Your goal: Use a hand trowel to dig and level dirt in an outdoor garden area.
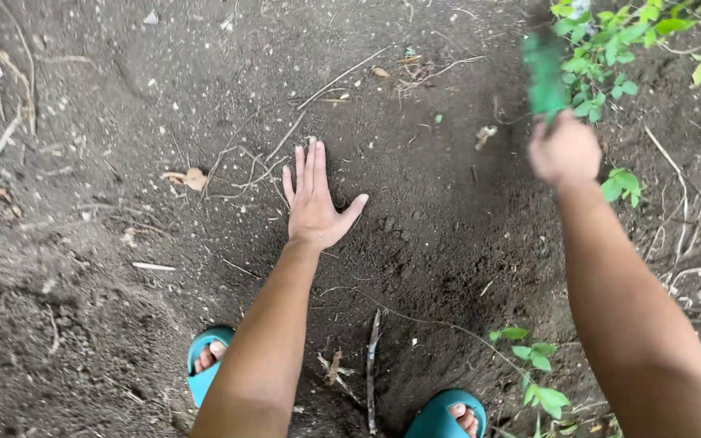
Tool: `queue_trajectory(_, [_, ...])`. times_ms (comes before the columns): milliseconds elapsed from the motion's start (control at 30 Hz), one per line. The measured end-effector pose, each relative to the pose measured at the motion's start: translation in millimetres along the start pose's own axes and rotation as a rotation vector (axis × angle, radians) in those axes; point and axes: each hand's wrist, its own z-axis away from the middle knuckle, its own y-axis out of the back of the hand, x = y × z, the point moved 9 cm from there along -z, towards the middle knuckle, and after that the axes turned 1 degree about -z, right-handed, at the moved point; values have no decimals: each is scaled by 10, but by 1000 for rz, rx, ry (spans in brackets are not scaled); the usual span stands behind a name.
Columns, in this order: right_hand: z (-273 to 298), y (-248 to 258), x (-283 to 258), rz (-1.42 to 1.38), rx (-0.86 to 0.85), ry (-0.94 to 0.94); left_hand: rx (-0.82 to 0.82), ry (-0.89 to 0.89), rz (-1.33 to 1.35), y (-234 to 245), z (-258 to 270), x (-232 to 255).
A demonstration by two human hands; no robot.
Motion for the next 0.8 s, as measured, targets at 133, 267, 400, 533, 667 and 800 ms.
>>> queue_trajectory(133, [-418,-301,19,-29,32,51,-5,10,-6,11,-26,12])
queue_trajectory(267, [-159,-440,-567,-48,-8,169,-52,31,-22,21,-8,-10])
queue_trajectory(400, [192,-577,-627,84,-122,277,-52,20,-16,-3,-59,12])
queue_trajectory(533, [708,-447,-896,97,-177,296,-50,13,-14,0,-38,22])
queue_trajectory(667, [1235,-226,-1226,174,-306,435,-22,-7,4,-36,-62,-6])
queue_trajectory(800, [1476,-387,-494,200,-323,232,299,-285,-247,-238,-48,-244])
